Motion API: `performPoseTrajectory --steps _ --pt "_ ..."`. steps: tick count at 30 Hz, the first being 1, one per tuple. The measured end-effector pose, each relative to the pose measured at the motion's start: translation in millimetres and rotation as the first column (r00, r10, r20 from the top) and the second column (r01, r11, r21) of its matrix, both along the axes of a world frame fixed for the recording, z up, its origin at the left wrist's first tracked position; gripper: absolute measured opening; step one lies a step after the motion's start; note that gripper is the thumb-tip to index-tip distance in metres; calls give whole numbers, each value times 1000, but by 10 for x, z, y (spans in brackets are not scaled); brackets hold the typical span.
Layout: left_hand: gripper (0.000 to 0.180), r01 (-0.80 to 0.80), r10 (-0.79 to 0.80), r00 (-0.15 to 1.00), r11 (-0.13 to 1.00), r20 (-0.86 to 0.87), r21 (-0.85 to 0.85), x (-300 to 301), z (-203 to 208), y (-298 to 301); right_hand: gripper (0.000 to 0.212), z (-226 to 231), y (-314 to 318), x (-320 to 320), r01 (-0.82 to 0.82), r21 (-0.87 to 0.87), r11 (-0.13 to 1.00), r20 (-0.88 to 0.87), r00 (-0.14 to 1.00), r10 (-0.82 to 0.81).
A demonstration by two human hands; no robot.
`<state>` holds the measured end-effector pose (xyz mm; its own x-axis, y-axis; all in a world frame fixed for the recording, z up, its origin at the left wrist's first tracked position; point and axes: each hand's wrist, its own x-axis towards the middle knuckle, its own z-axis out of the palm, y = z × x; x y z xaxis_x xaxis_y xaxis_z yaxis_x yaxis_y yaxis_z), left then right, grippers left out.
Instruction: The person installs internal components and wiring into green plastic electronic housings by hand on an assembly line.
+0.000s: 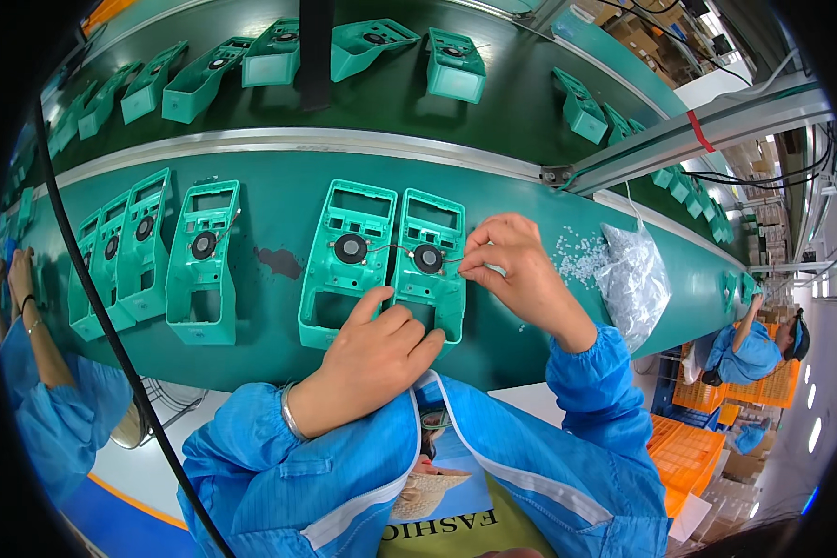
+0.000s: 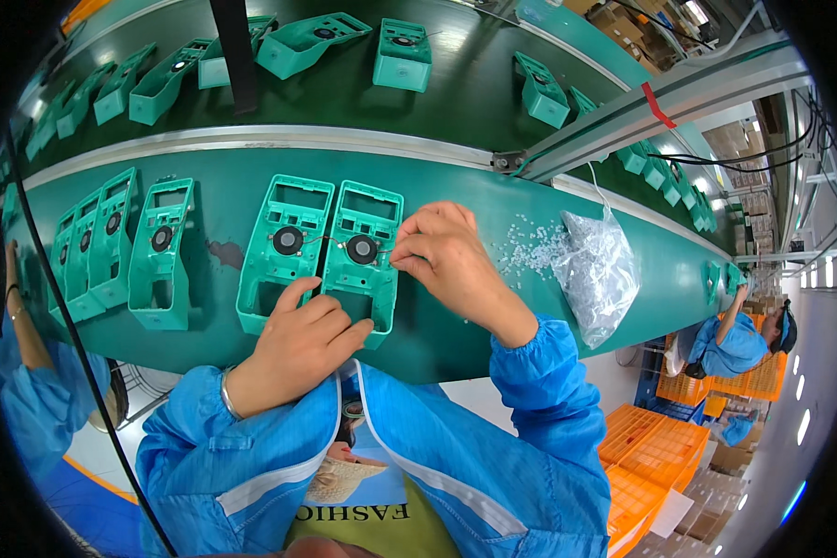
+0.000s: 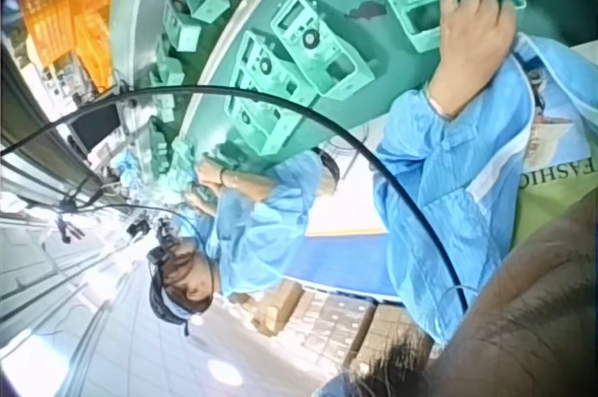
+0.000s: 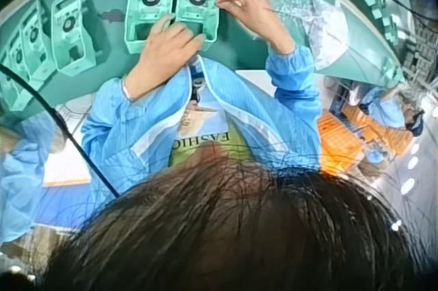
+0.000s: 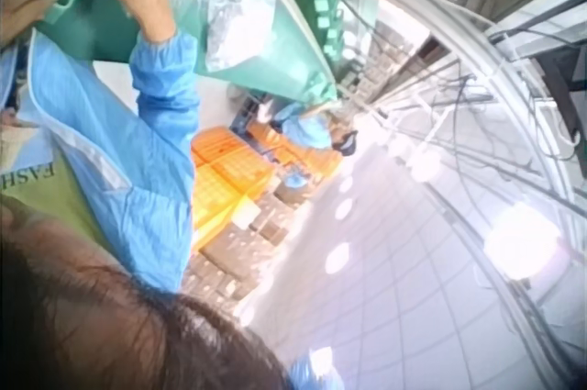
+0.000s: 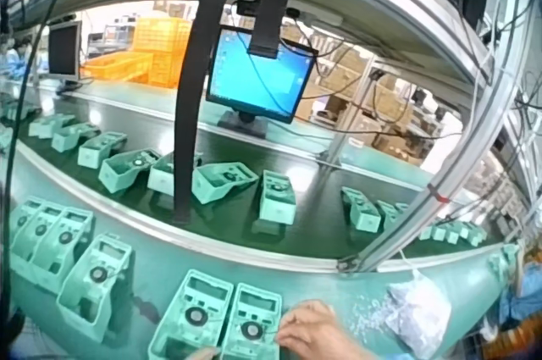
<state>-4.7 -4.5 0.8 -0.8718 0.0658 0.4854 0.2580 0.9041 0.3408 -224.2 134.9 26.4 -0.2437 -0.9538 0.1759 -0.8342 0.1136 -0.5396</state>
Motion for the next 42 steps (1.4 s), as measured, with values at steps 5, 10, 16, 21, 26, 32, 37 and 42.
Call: performPoseTrajectory --steps 5,10,16,21,26,32,37,42 --pt "23 11 -11 1000 1000 29 -4 -12 24 -16 13 57 -56 -18 -24 61 998 -77 997 29" --pt "23 28 -28 1000 999 -1 21 -46 41 10 9 128 -116 -5 -25 128 991 -120 992 40" --pt "24 47 -47 999 999 7 -27 -78 58 67 7 142 -100 102 42 123 992 -204 979 -16" --pt "28 93 -91 996 993 22 -71 -122 87 105 9 24 -29 251 160 2 987 -320 935 -151" --pt "29 103 -100 995 989 26 -109 -173 71 187 12 -144 46 353 255 -107 961 -289 917 -275" --pt "28 85 -85 996 991 10 -105 -200 67 231 12 -237 52 476 354 -171 920 -250 887 -388" --pt "25 78 -78 997 993 6 -91 -203 49 253 12 -261 27 551 392 -208 896 -247 865 -436" --pt "22 61 -63 998 995 -29 -81 -212 50 254 10 -277 40 626 397 -244 885 -252 855 -453"
